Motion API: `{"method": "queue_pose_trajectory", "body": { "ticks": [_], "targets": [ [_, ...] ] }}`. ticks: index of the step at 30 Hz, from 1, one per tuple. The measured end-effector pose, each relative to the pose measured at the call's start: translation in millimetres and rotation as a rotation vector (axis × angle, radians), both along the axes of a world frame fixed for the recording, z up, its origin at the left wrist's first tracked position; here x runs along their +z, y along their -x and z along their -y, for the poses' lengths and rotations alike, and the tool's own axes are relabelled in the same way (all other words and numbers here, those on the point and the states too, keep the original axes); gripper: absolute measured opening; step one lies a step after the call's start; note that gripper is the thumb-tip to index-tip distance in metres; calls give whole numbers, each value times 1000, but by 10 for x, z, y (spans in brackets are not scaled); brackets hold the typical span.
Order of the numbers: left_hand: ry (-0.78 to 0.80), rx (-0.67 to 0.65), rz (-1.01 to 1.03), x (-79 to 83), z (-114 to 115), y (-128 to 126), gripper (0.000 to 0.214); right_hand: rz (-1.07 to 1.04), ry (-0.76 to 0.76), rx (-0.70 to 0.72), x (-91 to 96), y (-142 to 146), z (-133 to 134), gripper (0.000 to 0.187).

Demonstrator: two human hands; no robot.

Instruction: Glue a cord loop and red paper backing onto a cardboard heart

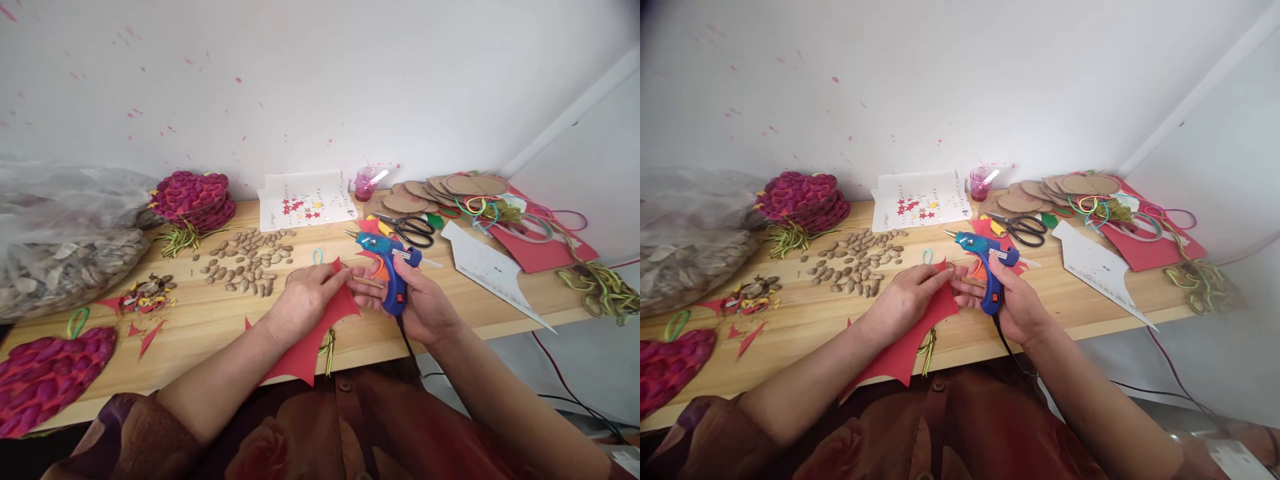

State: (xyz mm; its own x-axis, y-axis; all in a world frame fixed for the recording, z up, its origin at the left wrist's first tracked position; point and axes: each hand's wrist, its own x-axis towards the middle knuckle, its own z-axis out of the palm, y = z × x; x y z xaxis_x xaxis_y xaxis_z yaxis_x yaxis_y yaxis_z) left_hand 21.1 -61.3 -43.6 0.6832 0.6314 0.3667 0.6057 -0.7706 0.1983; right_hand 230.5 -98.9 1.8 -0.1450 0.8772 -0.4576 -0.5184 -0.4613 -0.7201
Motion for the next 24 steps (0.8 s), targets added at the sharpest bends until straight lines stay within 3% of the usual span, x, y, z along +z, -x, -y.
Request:
{"method": "queue_pose_trajectory", "body": {
  "ticks": [5,9,15,24],
  "targets": [
    [-22,17,8,-6,2,12,24,200,-70,49,-2,-150,-13,29],
    [-10,11,27,4,1,16,27,594,-177,158,24,-271,-22,34],
    [-23,16,44,54,21,17,29,1120,-252,350,47,-223,-13,44],
    [-18,11,64,-27,1,32,27,1338,-393,409,155,-108,-57,43]
  ]
}}
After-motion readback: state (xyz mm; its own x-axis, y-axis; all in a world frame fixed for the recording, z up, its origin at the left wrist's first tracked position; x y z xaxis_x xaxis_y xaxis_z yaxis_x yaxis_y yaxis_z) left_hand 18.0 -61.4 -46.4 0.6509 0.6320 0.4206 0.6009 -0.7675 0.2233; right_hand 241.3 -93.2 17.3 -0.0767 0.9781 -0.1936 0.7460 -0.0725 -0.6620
